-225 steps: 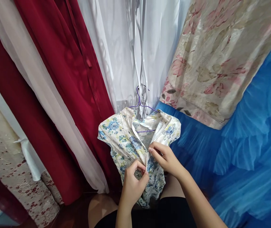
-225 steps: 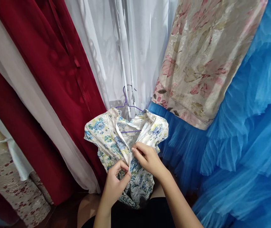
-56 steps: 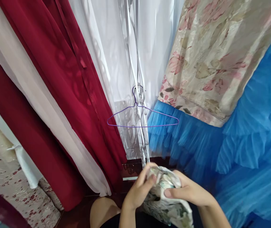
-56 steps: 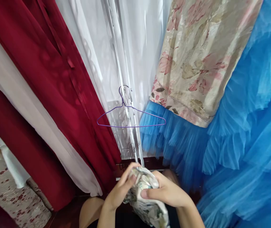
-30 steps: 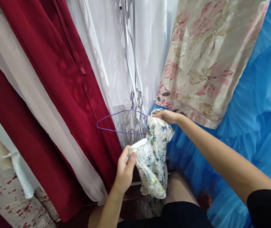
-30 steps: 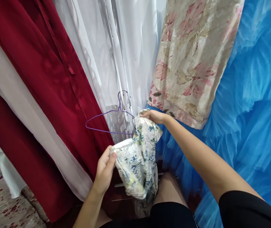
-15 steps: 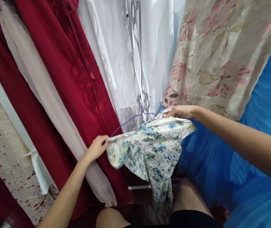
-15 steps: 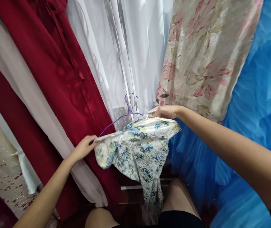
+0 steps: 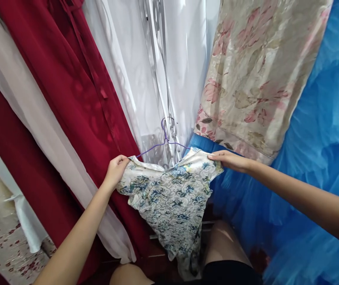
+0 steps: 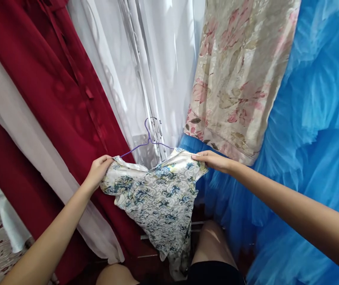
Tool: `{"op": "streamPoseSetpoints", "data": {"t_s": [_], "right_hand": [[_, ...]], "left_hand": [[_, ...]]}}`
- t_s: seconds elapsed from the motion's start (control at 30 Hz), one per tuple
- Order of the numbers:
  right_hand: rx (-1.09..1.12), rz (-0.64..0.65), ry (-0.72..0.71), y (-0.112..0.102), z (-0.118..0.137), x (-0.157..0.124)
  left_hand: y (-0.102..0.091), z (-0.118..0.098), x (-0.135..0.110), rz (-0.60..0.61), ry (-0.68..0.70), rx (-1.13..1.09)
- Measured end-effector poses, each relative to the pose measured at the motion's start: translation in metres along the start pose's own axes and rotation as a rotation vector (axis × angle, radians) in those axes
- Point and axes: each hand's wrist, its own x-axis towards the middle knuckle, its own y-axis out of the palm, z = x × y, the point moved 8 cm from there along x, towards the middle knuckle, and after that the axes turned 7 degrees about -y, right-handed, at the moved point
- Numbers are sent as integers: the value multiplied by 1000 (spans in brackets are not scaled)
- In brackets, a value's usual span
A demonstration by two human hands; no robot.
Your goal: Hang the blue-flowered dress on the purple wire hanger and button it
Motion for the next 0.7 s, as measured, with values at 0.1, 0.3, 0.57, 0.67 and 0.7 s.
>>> {"op": "streamPoseSetpoints", "data": {"t_s": [0.1,0.3,0.57,0.67,0.7], "right_hand": [[41,-126,-113,-12,21,-4],[189,-328,-244,5,87,0],[-223,809,-218,185,117,-104],[-509,917,-163,204,98,-127],[-636,827,-208,201,94,-121]], "left_hand": [[6,-15,-5,43,20,-6],[12,-46,-11,30,110,-15],[11,3,-44,-132,1,-82],[18,14,-57,-215,-47,-203],[22,11,-62,-214,-57,-272]]}}
